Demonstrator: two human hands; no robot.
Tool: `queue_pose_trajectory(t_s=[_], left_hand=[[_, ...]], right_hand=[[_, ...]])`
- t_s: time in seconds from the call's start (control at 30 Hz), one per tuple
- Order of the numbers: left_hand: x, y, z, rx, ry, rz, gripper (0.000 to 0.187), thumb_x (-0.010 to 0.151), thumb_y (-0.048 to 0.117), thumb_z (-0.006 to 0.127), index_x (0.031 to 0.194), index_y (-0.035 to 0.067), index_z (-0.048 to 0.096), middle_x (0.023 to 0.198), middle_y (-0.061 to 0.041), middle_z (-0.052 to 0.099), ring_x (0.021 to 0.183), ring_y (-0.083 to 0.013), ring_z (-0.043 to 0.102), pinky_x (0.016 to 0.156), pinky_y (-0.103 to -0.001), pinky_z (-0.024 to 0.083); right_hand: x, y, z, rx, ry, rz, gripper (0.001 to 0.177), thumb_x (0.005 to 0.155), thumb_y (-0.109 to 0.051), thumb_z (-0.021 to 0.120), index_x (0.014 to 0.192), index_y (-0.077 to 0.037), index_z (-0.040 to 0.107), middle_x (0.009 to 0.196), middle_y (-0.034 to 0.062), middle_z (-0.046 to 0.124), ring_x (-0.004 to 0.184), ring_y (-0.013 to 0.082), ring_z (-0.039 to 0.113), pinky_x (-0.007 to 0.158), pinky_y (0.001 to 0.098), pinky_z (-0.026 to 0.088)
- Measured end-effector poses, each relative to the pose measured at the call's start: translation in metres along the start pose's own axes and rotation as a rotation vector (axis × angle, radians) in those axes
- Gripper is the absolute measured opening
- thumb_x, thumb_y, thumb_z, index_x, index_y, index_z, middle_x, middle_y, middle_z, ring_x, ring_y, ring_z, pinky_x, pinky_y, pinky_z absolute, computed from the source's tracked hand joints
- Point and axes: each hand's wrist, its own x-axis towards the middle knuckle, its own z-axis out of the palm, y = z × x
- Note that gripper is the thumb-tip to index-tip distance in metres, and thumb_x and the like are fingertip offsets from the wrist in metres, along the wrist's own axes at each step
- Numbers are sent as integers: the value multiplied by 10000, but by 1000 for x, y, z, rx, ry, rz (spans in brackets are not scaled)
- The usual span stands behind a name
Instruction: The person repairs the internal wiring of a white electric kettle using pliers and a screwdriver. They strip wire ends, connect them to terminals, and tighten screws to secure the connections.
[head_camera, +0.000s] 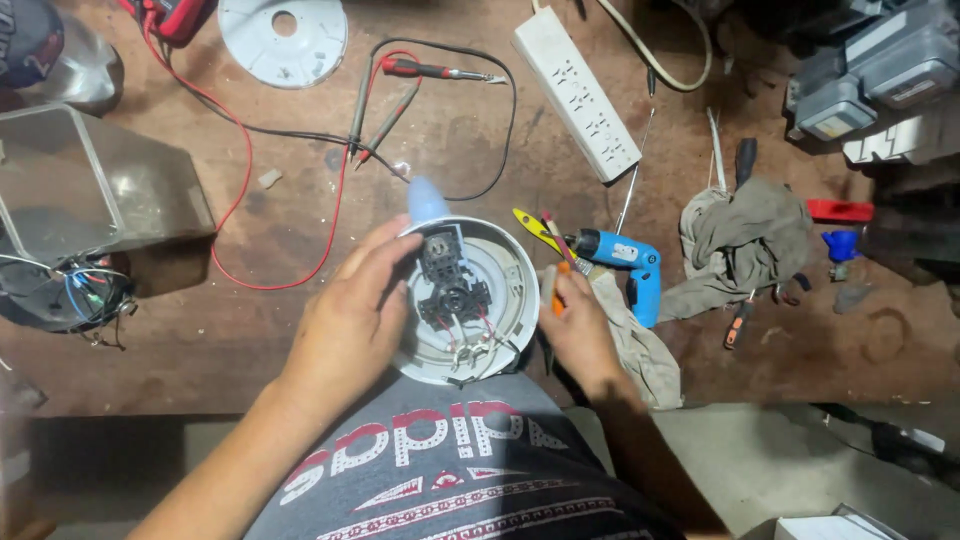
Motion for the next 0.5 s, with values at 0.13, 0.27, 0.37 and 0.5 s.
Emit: queue_pose_trajectory(t_s=[0.13,0.27,0.37,0.5], left_hand=[[-4,-8,7,0,14,-31,808,908,-69,546,1646,257,595,1830,-16,599,1602,-293,655,1165,-515,594],[-6,-16,16,106,23,-190,769,1032,50,631,1740,347,588,1687,-86,714,1461,-393,713,1213,-596,579],[-3,-14,20,146,26,-142,754,1018,63,656,1721,332,619,1677,-82,727,1445,-378,733,1184,-589,602],[-2,-16,24,107,5,-116,778,1003,87,656,1732,357,606,1719,-14,705,1469,-331,728,1190,-553,602]], right_hand=[[-8,-6,29,-372,-140,79,623,1027,-434,580,1647,-386,577,1771,-43,488,1458,338,665,1018,630,582],[-17,-11,26,76,16,66,681,1017,-453,824,1613,-198,613,1552,140,783,1498,367,714,1362,493,487],[-16,-6,23,120,73,-1,584,1066,-403,778,1596,-190,658,1533,138,800,1479,339,725,1338,486,505],[-14,-1,19,196,159,-96,436,1154,-314,697,1566,-175,739,1497,135,830,1445,288,744,1295,472,538]])
